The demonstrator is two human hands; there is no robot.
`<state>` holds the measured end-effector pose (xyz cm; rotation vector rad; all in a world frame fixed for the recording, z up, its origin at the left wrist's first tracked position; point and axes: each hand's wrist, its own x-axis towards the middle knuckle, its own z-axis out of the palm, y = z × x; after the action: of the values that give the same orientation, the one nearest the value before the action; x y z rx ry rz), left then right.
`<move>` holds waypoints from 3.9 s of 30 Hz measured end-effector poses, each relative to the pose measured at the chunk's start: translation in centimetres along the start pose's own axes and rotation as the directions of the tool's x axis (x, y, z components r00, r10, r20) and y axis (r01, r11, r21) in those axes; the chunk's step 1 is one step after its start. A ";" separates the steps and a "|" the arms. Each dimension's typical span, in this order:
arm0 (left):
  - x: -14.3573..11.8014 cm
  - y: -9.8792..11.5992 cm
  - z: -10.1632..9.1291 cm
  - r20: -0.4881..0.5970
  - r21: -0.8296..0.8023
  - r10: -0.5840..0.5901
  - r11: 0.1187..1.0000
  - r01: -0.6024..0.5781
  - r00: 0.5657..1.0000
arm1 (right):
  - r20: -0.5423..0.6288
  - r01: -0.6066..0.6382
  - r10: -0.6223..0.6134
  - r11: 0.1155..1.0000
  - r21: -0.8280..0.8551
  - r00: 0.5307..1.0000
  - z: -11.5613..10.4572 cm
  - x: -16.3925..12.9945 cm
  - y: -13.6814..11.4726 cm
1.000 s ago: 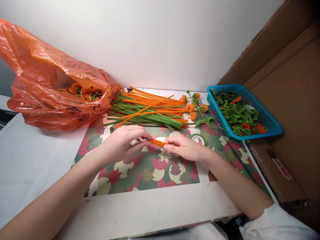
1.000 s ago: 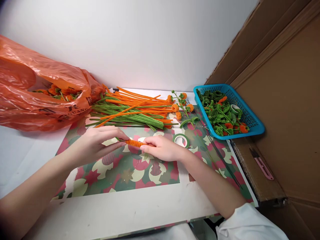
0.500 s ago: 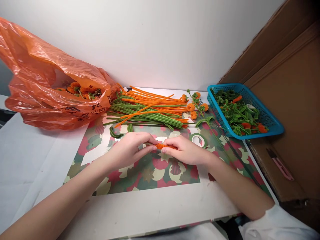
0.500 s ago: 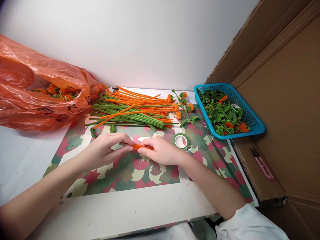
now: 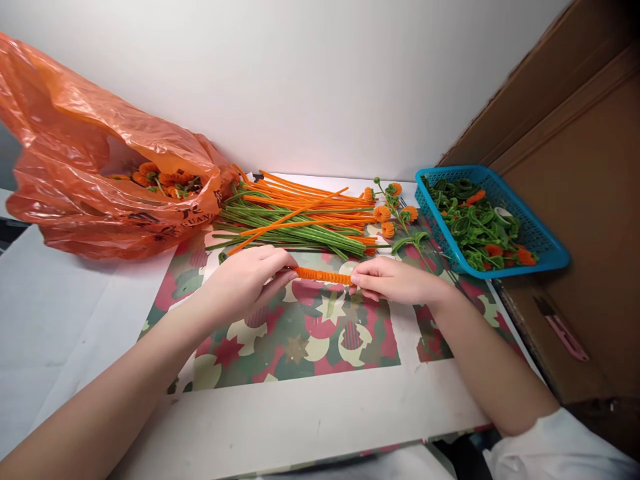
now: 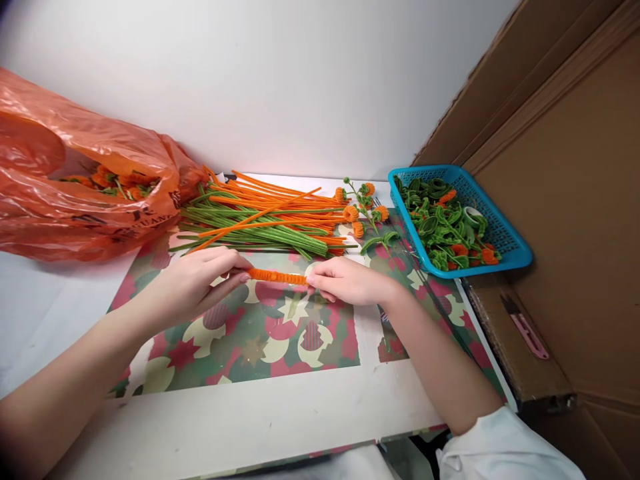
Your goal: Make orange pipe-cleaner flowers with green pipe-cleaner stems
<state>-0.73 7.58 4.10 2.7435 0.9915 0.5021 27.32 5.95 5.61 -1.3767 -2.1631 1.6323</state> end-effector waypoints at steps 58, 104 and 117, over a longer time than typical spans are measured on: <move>0.1 2.6 1.3 0.093 0.009 -0.043 0.999 0.043 0.995 | -0.085 0.107 -0.116 0.988 -0.108 0.990 3.3 1.5 -0.7; 0.1 1.4 0.6 0.125 0.004 0.124 0.992 -0.125 0.984 | 0.275 -0.146 -0.016 0.816 0.560 0.961 4.0 2.2 0.4; -0.1 1.8 -1.1 0.731 -0.598 0.071 0.546 0.587 0.679 | -0.120 0.196 -0.320 0.792 -0.578 0.940 4.4 0.1 -2.0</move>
<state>-0.18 6.20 5.56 1.6107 0.6999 -0.1566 23.66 2.88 5.32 -1.2066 -2.6605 0.7300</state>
